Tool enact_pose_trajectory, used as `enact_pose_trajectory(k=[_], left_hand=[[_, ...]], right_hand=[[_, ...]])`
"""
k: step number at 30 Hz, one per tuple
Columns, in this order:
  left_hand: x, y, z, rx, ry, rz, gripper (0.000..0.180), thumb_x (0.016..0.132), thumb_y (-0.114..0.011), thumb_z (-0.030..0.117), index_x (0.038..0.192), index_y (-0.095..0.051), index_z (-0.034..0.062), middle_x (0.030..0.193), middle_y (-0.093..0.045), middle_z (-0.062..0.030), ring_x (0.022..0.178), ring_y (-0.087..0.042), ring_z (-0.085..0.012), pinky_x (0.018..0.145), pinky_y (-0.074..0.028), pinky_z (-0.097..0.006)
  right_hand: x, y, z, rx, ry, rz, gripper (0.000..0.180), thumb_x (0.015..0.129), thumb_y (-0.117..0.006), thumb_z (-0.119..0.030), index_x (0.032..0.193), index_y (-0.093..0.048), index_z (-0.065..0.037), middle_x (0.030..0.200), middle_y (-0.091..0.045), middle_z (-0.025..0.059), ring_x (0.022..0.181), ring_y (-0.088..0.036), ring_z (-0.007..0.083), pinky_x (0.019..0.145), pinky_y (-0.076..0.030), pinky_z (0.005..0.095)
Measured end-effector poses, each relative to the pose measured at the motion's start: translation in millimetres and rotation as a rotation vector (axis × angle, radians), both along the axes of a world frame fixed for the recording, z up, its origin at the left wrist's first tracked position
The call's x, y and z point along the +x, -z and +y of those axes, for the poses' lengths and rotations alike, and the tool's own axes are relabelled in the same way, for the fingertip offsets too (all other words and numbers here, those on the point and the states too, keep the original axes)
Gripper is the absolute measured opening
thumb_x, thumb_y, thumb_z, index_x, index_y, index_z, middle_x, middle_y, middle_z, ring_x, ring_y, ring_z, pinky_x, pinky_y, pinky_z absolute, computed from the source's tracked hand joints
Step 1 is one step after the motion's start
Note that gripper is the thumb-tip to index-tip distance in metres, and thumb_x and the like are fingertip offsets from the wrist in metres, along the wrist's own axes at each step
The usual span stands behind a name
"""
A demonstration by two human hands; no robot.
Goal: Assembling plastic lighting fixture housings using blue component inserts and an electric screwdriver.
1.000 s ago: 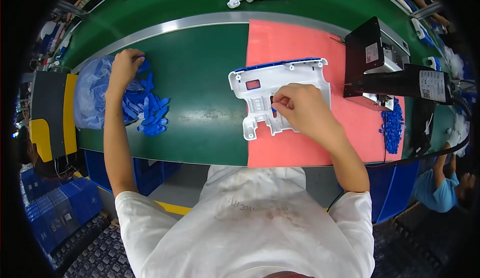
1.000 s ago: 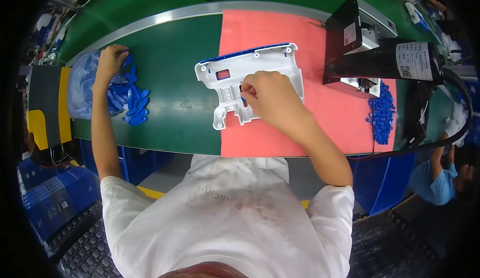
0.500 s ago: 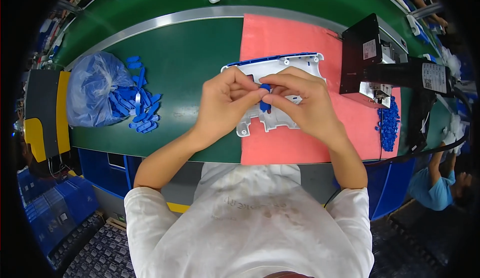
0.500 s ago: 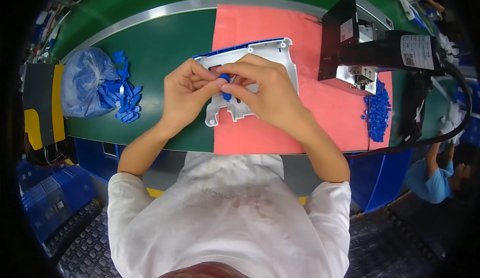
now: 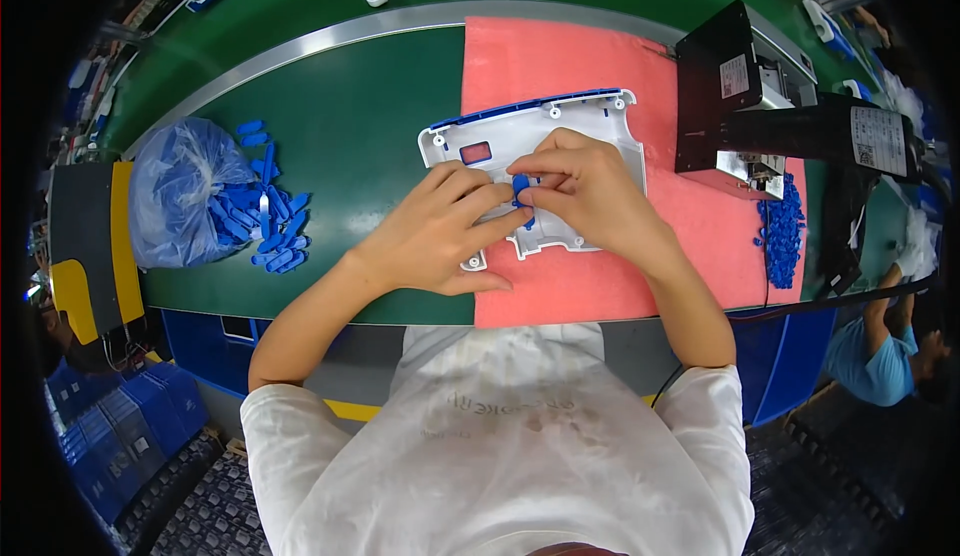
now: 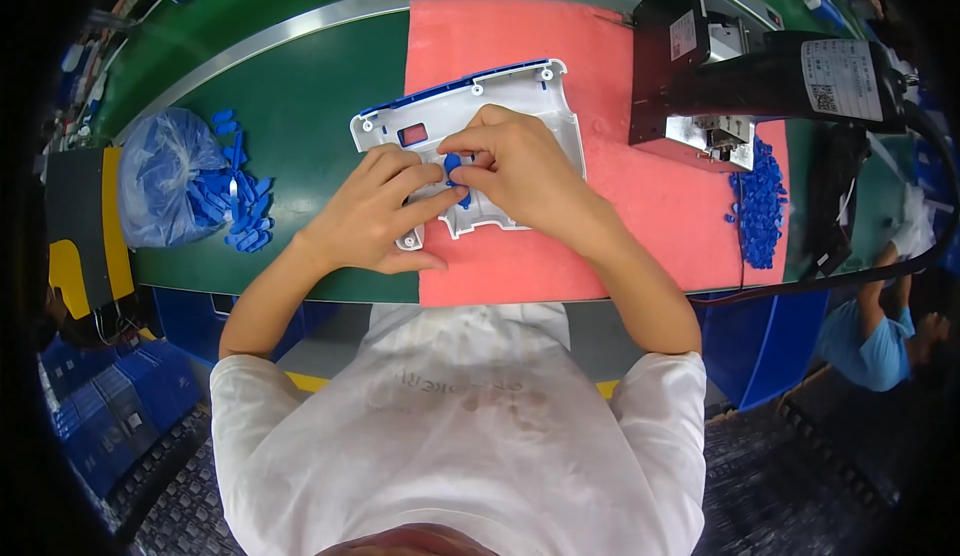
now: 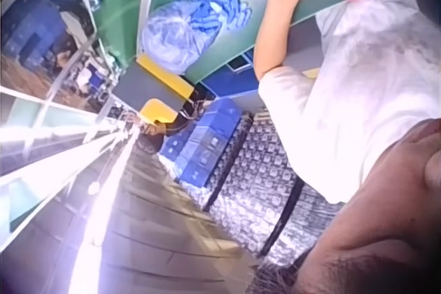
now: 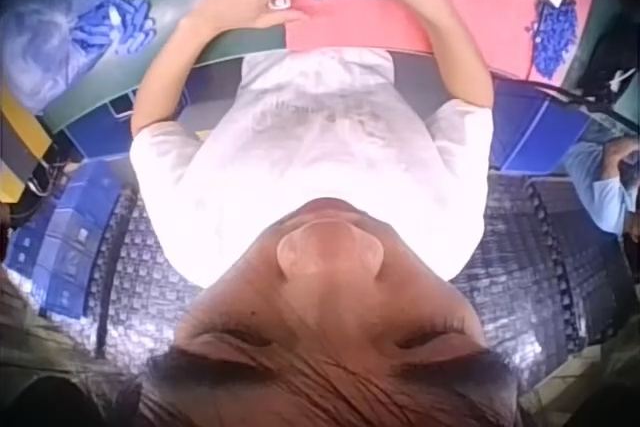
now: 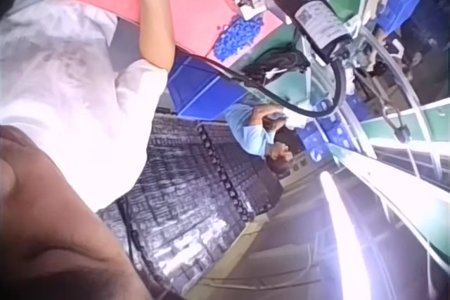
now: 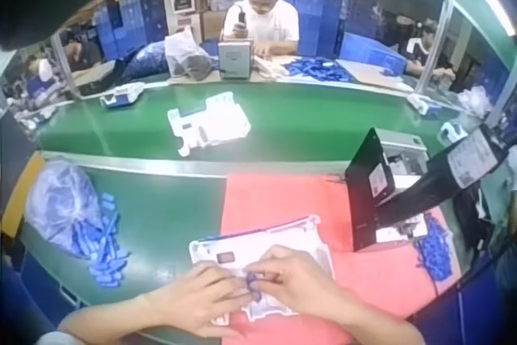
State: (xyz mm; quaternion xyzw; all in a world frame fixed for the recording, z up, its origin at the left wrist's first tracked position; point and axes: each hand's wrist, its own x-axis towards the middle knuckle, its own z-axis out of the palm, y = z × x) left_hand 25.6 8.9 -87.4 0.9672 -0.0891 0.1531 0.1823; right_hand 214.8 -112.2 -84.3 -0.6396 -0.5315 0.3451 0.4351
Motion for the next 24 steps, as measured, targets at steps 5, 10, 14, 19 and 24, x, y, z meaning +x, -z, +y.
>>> enact_pose_trajectory(k=[5, 10, 14, 19, 24], left_hand=[[1, 5, 1, 0.012, 0.001, 0.035, 0.058, 0.07, -0.075, 0.045, 0.113, -0.064, 0.0076, 0.114, -0.054, -0.0098, 0.1, -0.05, -0.0296, 0.087, -0.043, -0.046], [-2, 10, -1, 0.0, -0.039, -0.02, 0.056, 0.065, -0.078, 0.032, 0.113, -0.063, 0.0076, 0.121, -0.056, -0.0088, 0.113, -0.052, -0.0312, 0.092, -0.043, -0.045], [10, 15, -3, -0.037, 0.017, -0.083, 0.051, 0.064, -0.078, 0.026, 0.11, -0.065, 0.0073, 0.127, -0.056, -0.01, 0.119, -0.052, -0.0343, 0.093, -0.046, -0.047], [10, 15, 0, -0.028, -0.003, -0.052, 0.045, 0.065, -0.078, 0.023, 0.106, -0.069, 0.0067, 0.121, -0.061, -0.0104, 0.114, -0.055, -0.0354, 0.09, -0.05, -0.045], [28, 32, 7, -0.064, 0.099, -0.059, 0.046, 0.064, -0.077, 0.015, 0.108, -0.069, 0.0061, 0.126, -0.059, -0.0134, 0.12, -0.052, -0.0381, 0.095, -0.048, -0.045]], right_hand=[[-6, -2, -2, 0.081, 0.014, -0.252, 0.025, 0.074, -0.072, 0.001, 0.099, -0.07, -0.003, 0.089, -0.06, 0.0092, 0.072, -0.062, 0.0223, 0.064, -0.051, 0.0318], [19, -42, -61, 0.839, 0.378, -0.703, 0.035, 0.074, -0.071, 0.007, 0.106, -0.062, -0.002, 0.096, -0.058, 0.0128, 0.077, -0.062, 0.0268, 0.066, -0.053, 0.0355], [37, -63, -41, 1.025, 0.865, -0.206, 0.049, 0.082, -0.063, 0.011, 0.126, -0.042, 0.0, 0.11, -0.059, 0.0147, 0.096, -0.061, 0.0226, 0.08, -0.052, 0.0318], [49, -62, -53, 0.682, 0.721, -0.166, 0.063, 0.077, -0.07, 0.01, 0.131, -0.04, 0.005, 0.092, -0.067, 0.0096, 0.083, -0.066, 0.0176, 0.081, -0.052, 0.0286], [74, -72, -92, 1.199, 0.818, -0.099, 0.056, 0.081, -0.065, 0.005, 0.128, -0.034, 0.007, 0.07, -0.062, 0.0108, 0.056, -0.06, 0.0164, 0.06, -0.052, 0.0304]])
